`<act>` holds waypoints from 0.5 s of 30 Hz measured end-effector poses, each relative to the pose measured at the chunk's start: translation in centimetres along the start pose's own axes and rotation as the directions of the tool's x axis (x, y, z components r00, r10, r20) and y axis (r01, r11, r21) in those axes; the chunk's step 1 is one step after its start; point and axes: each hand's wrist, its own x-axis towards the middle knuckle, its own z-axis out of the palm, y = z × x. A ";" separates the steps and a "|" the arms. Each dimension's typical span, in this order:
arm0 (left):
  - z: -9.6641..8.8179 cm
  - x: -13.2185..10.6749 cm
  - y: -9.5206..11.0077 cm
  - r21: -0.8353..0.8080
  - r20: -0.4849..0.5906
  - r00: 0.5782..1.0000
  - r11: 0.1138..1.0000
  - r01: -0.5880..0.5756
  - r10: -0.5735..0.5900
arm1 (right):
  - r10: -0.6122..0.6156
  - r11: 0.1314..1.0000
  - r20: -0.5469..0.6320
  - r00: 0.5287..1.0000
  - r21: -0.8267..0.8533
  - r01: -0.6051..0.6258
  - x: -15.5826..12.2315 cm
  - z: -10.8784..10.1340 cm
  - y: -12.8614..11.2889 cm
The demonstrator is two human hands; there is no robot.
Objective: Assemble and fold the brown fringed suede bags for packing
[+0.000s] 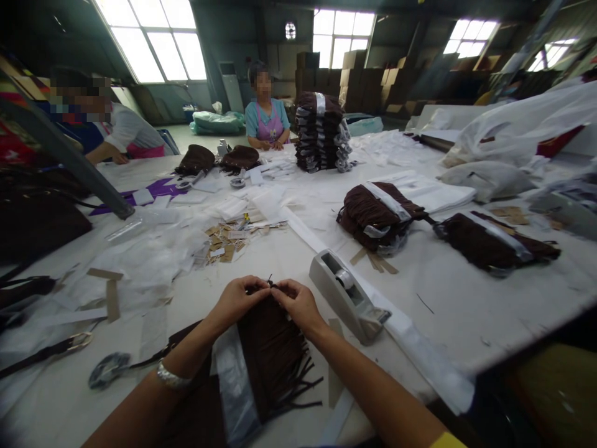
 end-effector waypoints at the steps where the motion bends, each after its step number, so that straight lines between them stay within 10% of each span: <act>1: 0.0 0.0 0.0 -0.004 0.004 1.000 1.000 -0.003 0.003 | -0.002 1.000 -0.012 1.000 -0.006 0.002 0.1 0.0 0.0; 15: -0.8 -0.4 -0.2 -0.125 -0.051 0.993 0.987 0.102 -0.109 | 0.160 0.962 -0.022 0.987 0.228 -0.151 0.3 0.1 1.1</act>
